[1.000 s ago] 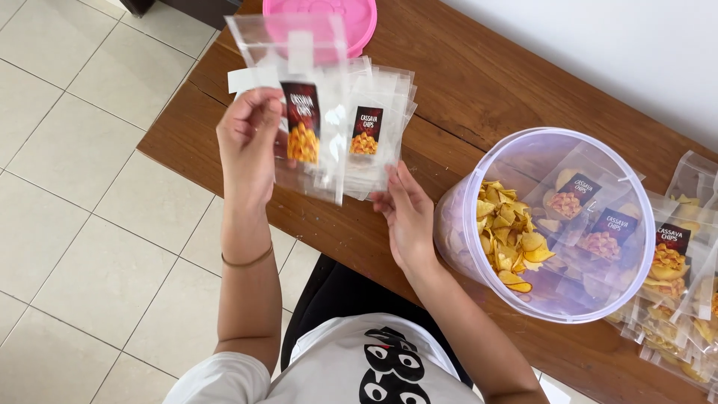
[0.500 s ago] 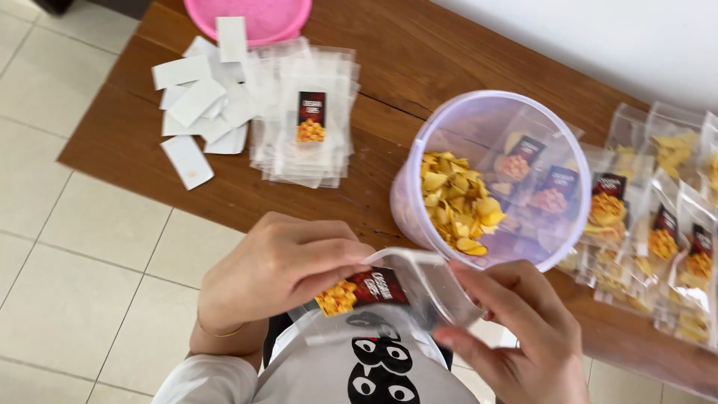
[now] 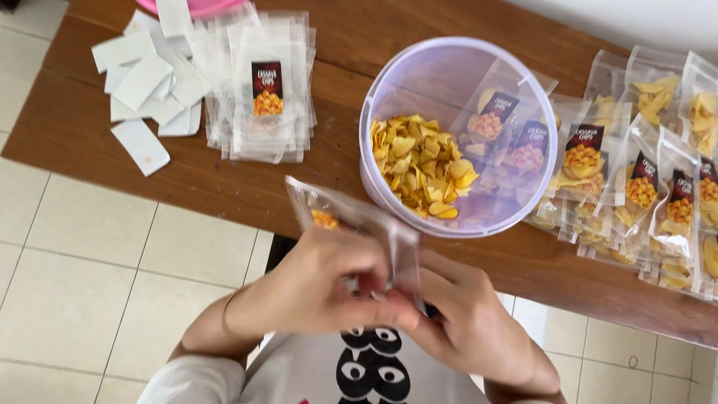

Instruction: Packing cassava chips from a large bowl into small plastic bags for sale.

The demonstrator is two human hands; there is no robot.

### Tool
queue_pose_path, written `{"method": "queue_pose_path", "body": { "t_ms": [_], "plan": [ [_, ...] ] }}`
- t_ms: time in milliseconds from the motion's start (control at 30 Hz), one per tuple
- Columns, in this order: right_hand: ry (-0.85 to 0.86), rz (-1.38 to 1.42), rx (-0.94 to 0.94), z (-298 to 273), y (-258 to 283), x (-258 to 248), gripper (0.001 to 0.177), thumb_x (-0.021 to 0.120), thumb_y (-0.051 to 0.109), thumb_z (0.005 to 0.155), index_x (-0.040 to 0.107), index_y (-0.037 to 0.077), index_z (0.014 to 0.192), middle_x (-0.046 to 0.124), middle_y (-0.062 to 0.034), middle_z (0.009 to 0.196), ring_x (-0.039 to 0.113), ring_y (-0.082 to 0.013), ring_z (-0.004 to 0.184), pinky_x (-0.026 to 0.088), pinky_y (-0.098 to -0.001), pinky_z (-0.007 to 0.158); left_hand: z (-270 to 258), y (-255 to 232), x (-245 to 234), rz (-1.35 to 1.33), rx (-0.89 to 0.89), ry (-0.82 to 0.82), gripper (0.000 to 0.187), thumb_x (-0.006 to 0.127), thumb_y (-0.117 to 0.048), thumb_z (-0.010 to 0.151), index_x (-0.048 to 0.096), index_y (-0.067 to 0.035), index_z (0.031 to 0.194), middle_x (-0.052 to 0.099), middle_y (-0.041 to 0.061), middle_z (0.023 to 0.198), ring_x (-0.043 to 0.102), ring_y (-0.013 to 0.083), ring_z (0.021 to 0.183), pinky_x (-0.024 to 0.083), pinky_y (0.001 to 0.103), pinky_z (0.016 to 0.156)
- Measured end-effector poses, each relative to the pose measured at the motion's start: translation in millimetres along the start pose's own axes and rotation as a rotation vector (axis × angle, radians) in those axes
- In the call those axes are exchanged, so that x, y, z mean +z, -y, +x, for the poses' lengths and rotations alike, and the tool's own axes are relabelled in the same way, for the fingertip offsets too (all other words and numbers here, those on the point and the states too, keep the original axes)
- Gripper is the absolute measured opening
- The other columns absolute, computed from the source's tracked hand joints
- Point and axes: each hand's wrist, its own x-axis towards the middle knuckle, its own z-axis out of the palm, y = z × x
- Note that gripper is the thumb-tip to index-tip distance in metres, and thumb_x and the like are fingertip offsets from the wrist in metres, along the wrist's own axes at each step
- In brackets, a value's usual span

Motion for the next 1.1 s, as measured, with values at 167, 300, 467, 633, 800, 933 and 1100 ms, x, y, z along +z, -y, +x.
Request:
{"method": "queue_pose_path", "body": {
  "t_ms": [167, 300, 467, 633, 800, 933, 1100],
  "plan": [
    [0.127, 0.328, 0.031, 6.6, -29.0, -7.7, 0.054, 0.067, 0.057, 0.086, 0.064, 0.006, 0.106, 0.068, -0.0039, 0.102, 0.066, -0.0180, 0.093, 0.054, -0.0318, 0.085, 15.2, 3.8, 8.5, -0.143, -0.048, -0.112, 0.045, 0.072, -0.035, 0.089, 0.049, -0.012, 0.058, 0.046, -0.005, 0.051, 0.037, 0.0067, 0.048, 0.029, 0.024, 0.047],
    [0.169, 0.365, 0.027, -1.3, -43.6, -3.3, 0.050, 0.057, 0.057, 0.097, 0.066, 0.008, 0.098, 0.065, -0.0001, 0.087, 0.059, -0.0154, 0.077, 0.046, -0.0280, 0.070, 16.5, 11.0, 14.1, -0.184, -0.072, -0.002, 0.047, 0.075, -0.039, 0.085, 0.051, -0.012, 0.054, 0.046, -0.005, 0.046, 0.037, 0.0056, 0.045, 0.025, 0.024, 0.044],
    [0.127, 0.373, 0.040, -3.4, -42.9, 1.3, 0.037, 0.061, 0.044, 0.097, 0.056, 0.012, 0.079, 0.050, 0.0044, 0.072, 0.044, -0.0118, 0.065, 0.037, -0.0270, 0.059, 17.7, 13.1, 12.3, -0.190, -0.099, 0.043, 0.049, 0.071, -0.038, 0.089, 0.047, -0.012, 0.054, 0.038, -0.006, 0.047, 0.032, 0.0050, 0.047, 0.021, 0.025, 0.044],
    [0.149, 0.525, 0.065, -12.0, -54.3, 0.9, 0.032, 0.061, 0.039, 0.099, 0.056, 0.011, 0.085, 0.050, 0.0033, 0.079, 0.043, -0.0122, 0.069, 0.036, -0.0273, 0.062, 17.2, 17.5, 11.5, -0.274, -0.107, 0.088, 0.040, 0.070, -0.037, 0.090, 0.059, -0.012, 0.060, 0.046, -0.006, 0.051, 0.037, 0.0038, 0.051, 0.026, 0.022, 0.046],
    [0.184, 0.541, 0.028, -6.3, -49.3, -0.9, 0.034, 0.058, 0.042, 0.102, 0.058, 0.010, 0.090, 0.051, 0.0032, 0.080, 0.042, -0.0124, 0.072, 0.037, -0.0264, 0.066, 17.4, 18.5, 6.4, -0.298, -0.047, 0.173, 0.039, 0.063, -0.033, 0.097, 0.057, -0.010, 0.065, 0.052, -0.004, 0.055, 0.041, 0.0073, 0.053, 0.032, 0.024, 0.050],
    [0.080, 0.643, -0.016, -10.6, -60.4, 6.1, 0.025, 0.070, 0.025, 0.096, 0.062, 0.006, 0.080, 0.055, -0.0025, 0.069, 0.051, -0.0121, 0.063, 0.052, -0.0271, 0.058, 19.8, 24.4, 9.4, -0.495, 0.012, 0.164, 0.029, 0.069, -0.021, 0.098, 0.066, -0.009, 0.072, 0.053, 0.000, 0.054, 0.049, 0.0075, 0.056, 0.045, 0.024, 0.055],
    [0.032, 0.615, -0.030, -10.6, -53.6, 6.7, 0.024, 0.071, 0.022, 0.094, 0.064, 0.005, 0.078, 0.055, -0.0044, 0.066, 0.051, -0.0128, 0.058, 0.052, -0.0255, 0.055, 21.3, 23.2, 9.8, -0.469, -0.008, 0.195, 0.034, 0.065, -0.021, 0.100, 0.064, -0.010, 0.068, 0.055, 0.001, 0.052, 0.049, 0.0101, 0.053, 0.046, 0.025, 0.053]
  ]
}}
